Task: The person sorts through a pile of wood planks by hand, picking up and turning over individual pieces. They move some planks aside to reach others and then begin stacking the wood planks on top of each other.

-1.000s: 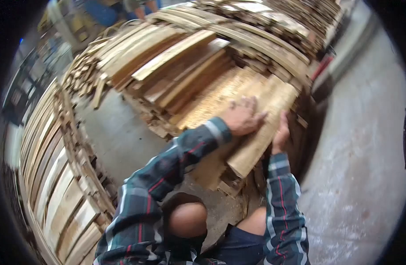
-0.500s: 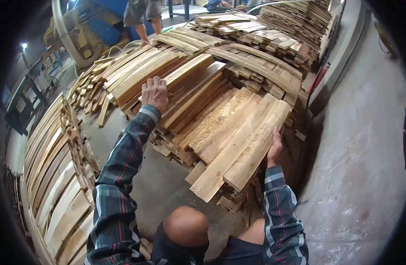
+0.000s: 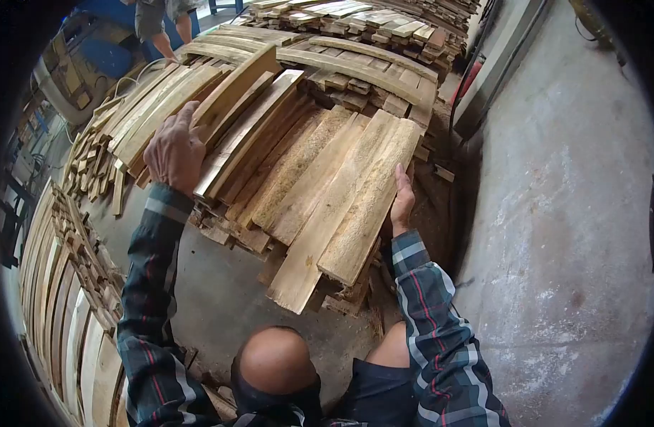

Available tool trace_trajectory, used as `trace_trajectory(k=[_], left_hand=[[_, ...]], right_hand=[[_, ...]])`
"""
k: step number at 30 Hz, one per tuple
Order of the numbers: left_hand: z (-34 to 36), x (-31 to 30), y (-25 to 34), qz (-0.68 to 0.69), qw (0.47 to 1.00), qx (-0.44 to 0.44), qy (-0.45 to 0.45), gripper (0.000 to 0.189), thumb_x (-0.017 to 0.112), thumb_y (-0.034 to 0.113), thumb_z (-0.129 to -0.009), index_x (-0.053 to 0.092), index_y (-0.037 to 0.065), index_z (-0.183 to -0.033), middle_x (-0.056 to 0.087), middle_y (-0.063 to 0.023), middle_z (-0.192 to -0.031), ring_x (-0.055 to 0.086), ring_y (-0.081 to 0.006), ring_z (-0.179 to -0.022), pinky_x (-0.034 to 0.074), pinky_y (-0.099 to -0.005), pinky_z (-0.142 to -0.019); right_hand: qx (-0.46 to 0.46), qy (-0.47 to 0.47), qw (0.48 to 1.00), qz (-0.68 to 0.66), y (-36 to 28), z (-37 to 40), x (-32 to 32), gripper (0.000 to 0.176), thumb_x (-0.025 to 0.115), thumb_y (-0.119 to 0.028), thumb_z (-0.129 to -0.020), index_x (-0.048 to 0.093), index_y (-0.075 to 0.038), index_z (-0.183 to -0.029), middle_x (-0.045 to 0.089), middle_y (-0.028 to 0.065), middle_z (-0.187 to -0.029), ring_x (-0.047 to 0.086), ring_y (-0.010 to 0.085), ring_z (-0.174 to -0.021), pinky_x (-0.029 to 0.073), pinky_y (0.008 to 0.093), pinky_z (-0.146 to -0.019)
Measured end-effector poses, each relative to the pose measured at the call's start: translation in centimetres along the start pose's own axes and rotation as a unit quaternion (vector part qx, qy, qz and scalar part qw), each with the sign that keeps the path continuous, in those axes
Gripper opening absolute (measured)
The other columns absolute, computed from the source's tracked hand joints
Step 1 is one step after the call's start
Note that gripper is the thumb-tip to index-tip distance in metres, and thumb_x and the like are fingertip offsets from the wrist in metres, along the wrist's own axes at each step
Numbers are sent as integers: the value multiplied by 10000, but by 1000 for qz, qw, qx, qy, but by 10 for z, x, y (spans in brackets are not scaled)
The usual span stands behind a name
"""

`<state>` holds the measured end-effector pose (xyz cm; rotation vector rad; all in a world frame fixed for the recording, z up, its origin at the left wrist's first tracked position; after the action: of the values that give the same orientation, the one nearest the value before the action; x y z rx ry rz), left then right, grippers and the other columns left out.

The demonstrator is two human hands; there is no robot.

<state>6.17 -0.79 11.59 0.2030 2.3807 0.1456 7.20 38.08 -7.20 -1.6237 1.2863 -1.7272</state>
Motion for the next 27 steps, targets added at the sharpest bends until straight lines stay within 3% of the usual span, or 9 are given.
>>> trace_trajectory(k=[2, 5, 9, 13, 14, 16, 19, 25, 27], left_hand=[[6, 6, -6, 128, 989, -70, -40, 354, 680, 225, -921, 675, 173, -1271, 733, -116, -990, 692, -255, -824, 532, -358, -753], [35, 49, 24, 510, 830, -131, -183, 364, 642, 206, -992, 629, 1, -1293, 703, -59, -983, 645, -140, -814, 533, -281, -744], [82, 53, 91, 627, 684, -191, -318, 413, 629, 177, -992, 576, -64, -1324, 679, -64, -911, 594, -87, -737, 494, -238, -633], [107, 84, 117, 540, 754, -156, -339, 359, 639, 199, -978, 638, -20, -1262, 692, -85, -843, 618, -143, -718, 503, -313, -641], [107, 79, 122, 499, 784, -140, -343, 357, 639, 199, -984, 635, -18, -1267, 680, -72, -863, 613, -126, -736, 501, -304, -651], [109, 62, 130, 410, 835, -104, -352, 354, 638, 200, -995, 628, -15, -1276, 656, -44, -903, 603, -93, -772, 497, -286, -671], [108, 50, 133, 345, 897, -37, -273, 334, 632, 254, -962, 674, 69, -1237, 662, -182, -998, 655, -314, -882, 508, -382, -820], [111, 69, 142, 405, 851, -2, -333, 306, 628, 252, -955, 689, 80, -1200, 632, -173, -983, 626, -306, -907, 487, -397, -797], [112, 67, 146, 379, 864, -14, -331, 290, 629, 241, -952, 692, 87, -1190, 623, -181, -949, 621, -315, -895, 484, -403, -795]], right_hand=[[-3, 20, 1000, 12, 0, 2, -5, 575, 338, -384, -1099, 388, 31, -1494, 497, 131, -1458, 526, 221, -1300, 410, 355, -1126], [35, 28, 999, -10, -13, 14, 14, 569, 331, -374, -1101, 378, 24, -1505, 473, 129, -1484, 503, 217, -1327, 395, 352, -1139], [34, 47, 998, 0, -12, 14, 13, 565, 308, -354, -1105, 347, 23, -1525, 416, 119, -1541, 445, 210, -1385, 351, 344, -1172], [-36, -5, 999, -28, 3, -10, -19, 410, 480, -337, -1068, 572, -17, -1306, 656, 52, -1171, 650, 146, -1045, 525, 308, -932], [18, 41, 999, -7, -2, 4, 0, 574, 296, -350, -1108, 315, 28, -1539, 336, 129, -1597, 367, 211, -1444, 277, 343, -1215], [-12, 45, 999, 5, -12, 10, 11, 572, 287, -339, -1109, 310, 41, -1535, 308, 148, -1609, 340, 221, -1462, 255, 344, -1226], [-94, 7, 996, 8, 29, -35, -56, 489, 380, -269, -1099, 433, 52, -1464, 492, 99, -1489, 490, 178, -1344, 373, 313, -1145], [-15, 79, 996, -23, -14, 9, 7, 566, 297, -318, -1108, 343, 85, -1502, 356, 198, -1574, 366, 240, -1448, 260, 352, -1222], [-71, 15, 997, -27, 31, -46, -86, 500, 432, -344, -1079, 512, 28, -1404, 562, 93, -1390, 537, 175, -1261, 393, 328, -1111]])
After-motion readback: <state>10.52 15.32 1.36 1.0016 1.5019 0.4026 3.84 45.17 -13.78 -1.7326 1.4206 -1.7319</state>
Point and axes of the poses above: each hand's wrist, its own z-axis away from the middle knuckle, its own x-axis out of the palm, y = z × x, the point moved 8 cm from there along -z, towards the middle knuckle
